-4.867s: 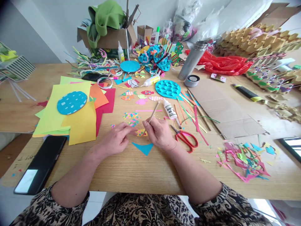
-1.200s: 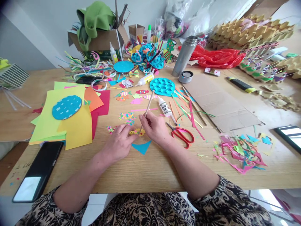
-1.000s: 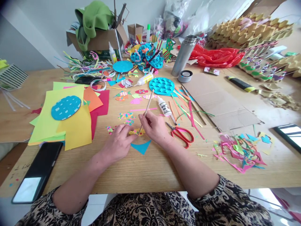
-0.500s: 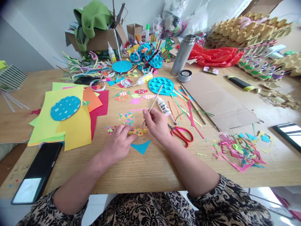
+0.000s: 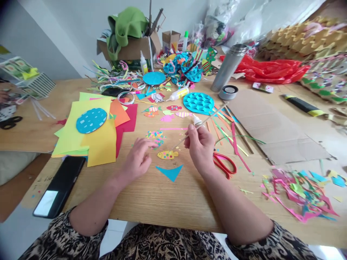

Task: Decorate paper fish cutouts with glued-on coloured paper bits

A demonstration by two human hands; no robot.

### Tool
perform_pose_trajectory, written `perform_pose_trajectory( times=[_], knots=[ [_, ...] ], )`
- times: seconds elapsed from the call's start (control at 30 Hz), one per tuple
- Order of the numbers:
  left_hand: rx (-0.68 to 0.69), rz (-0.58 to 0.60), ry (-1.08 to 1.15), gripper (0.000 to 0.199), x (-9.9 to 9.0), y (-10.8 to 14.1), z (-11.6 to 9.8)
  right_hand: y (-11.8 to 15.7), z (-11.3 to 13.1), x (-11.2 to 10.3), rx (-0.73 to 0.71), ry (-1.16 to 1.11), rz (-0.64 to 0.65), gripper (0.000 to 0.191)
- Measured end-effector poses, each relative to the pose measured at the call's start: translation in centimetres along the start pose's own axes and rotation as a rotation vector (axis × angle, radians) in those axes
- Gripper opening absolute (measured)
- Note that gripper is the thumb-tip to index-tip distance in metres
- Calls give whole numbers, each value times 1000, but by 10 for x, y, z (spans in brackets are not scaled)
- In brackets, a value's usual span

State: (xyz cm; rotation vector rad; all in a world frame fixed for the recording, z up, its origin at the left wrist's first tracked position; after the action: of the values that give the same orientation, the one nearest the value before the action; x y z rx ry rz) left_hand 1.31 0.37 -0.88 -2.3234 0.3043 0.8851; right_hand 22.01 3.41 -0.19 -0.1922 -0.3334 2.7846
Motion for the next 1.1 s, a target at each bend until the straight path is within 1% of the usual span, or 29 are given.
perform_pose_trajectory(
  times=[0.1, 0.17, 0.23, 0.27, 0.33, 0.4, 0.5, 0.53, 0.6, 0.7, 0.87, 1.0, 1.1],
  knots=[
    [-155, -285, 95, 35, -18, -2, 11, 1, 0, 1, -13, 13, 3, 36],
    [-252, -453, 151, 30, -29, -3, 19, 2, 0, 2, -21, 24, 16, 35],
    [-308, -550, 193, 29, -37, -4, 25, 3, 0, 2, -37, 30, 23, 35],
    [-328, -567, 204, 29, -39, -5, 27, 4, 0, 3, -46, 30, 25, 35],
    [-374, -529, 205, 28, -42, -6, 30, 4, 0, 3, -60, 21, 23, 34],
    [-427, -401, 212, 27, -41, -6, 31, 4, -1, 3, -68, 11, 20, 35],
    [-488, -157, 207, 28, -38, -7, 30, 5, -1, 3, -62, -6, 19, 35],
    [-507, -100, 185, 29, -38, -7, 30, 5, -1, 4, -54, -19, 27, 35],
    [-546, -37, 130, 31, -37, -7, 31, 8, 2, 9, -41, -47, 71, 34],
    [-578, -11, 107, 32, -37, -6, 35, 13, 11, 21, -77, -43, 193, 33],
    [-596, -27, 119, 31, -37, -4, 43, 12, 28, 44, -222, 105, 405, 33],
    [-622, -81, 128, 29, -38, -5, 45, 4, 38, 54, -275, 129, 465, 34],
    [-632, -128, 138, 29, -40, -5, 45, 4, 36, 59, -285, 145, 491, 35]
  ],
)
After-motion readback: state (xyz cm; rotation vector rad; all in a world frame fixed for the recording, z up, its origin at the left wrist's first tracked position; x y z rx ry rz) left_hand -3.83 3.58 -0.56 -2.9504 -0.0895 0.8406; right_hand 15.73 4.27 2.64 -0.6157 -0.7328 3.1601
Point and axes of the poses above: each hand's wrist, its own y-axis away from the middle knuckle, its own x-axis out of the palm, z = x × y, the point moved 1 cm from there along -y, towards the middle knuckle, and after that the axes turned 3 degrees about y, right-handed, at the moved point
